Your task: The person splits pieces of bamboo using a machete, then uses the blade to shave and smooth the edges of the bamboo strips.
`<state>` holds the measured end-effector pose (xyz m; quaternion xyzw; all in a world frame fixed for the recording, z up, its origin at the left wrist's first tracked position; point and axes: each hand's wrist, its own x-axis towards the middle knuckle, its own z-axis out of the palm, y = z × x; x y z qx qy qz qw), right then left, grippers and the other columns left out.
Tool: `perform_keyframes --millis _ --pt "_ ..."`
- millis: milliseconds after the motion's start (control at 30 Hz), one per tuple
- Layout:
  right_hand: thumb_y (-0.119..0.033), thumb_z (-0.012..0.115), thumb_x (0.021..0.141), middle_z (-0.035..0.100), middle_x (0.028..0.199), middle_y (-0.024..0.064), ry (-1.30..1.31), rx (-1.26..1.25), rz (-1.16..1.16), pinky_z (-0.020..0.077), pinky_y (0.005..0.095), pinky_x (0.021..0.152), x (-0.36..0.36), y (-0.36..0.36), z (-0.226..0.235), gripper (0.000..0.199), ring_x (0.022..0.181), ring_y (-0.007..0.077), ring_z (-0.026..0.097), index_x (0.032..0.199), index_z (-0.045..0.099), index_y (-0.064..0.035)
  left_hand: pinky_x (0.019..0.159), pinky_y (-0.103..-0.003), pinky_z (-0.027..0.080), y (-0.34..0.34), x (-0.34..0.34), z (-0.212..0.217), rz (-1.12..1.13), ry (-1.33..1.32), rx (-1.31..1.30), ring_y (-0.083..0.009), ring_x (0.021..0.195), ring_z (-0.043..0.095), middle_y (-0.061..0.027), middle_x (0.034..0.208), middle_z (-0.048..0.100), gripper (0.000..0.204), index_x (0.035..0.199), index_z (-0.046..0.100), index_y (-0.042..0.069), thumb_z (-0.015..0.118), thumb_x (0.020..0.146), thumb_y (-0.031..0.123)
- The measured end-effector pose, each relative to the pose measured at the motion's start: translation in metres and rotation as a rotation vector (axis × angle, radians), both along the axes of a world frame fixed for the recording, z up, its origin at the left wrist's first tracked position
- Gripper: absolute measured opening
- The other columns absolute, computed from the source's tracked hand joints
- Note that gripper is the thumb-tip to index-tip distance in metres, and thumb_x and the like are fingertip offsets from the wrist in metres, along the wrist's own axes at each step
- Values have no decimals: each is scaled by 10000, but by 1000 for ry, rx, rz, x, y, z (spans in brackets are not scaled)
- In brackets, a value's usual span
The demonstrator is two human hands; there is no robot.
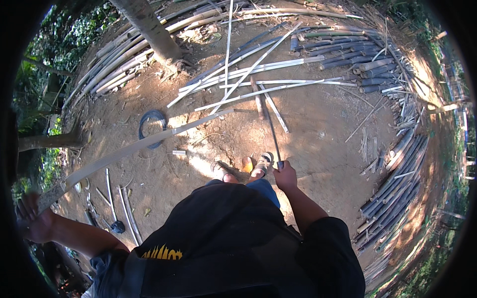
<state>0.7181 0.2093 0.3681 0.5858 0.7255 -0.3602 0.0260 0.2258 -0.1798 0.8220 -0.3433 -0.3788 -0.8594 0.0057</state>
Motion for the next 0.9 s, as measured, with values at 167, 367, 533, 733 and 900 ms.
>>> perform_keyframes --millis 167,367,533,733,900 --pt "-359 730 770 675 954 258 -196 -58 -126 516 489 804 35 -9 -52 456 929 428 659 1010 608 10 508 -272 312 1 6 -9 -66 -52 50 -127 523 375 10 583 380 264 691 458 99 662 685 266" --pt "-349 742 763 675 990 266 -210 -112 -34 510 486 834 8 -8 -64 471 970 421 655 1016 617 28 517 -278 321 4 9 -21 -102 -32 98 -150 552 376 -22 660 409 386 771 467 68 637 767 415" --pt "-348 753 771 684 943 234 -139 -97 110 518 470 792 -30 -7 -43 450 912 395 672 1010 621 9 557 -319 339 -2 19 -34 16 10 116 -183 630 392 -52 696 394 569 865 462 45 547 857 608" --pt "-319 775 781 686 944 211 -91 -89 335 520 454 785 -57 -9 -41 428 901 374 676 1030 628 -3 654 -354 429 -18 33 -52 369 -64 142 -190 680 488 -51 761 495 408 938 505 79 516 1001 482" --pt "-348 771 790 687 1013 226 -155 -112 598 520 474 853 -56 1 -23 464 993 405 658 1073 605 -19 814 -435 502 -37 65 -63 714 -79 87 -246 906 604 -129 1029 608 335 1164 506 59 507 1039 369"
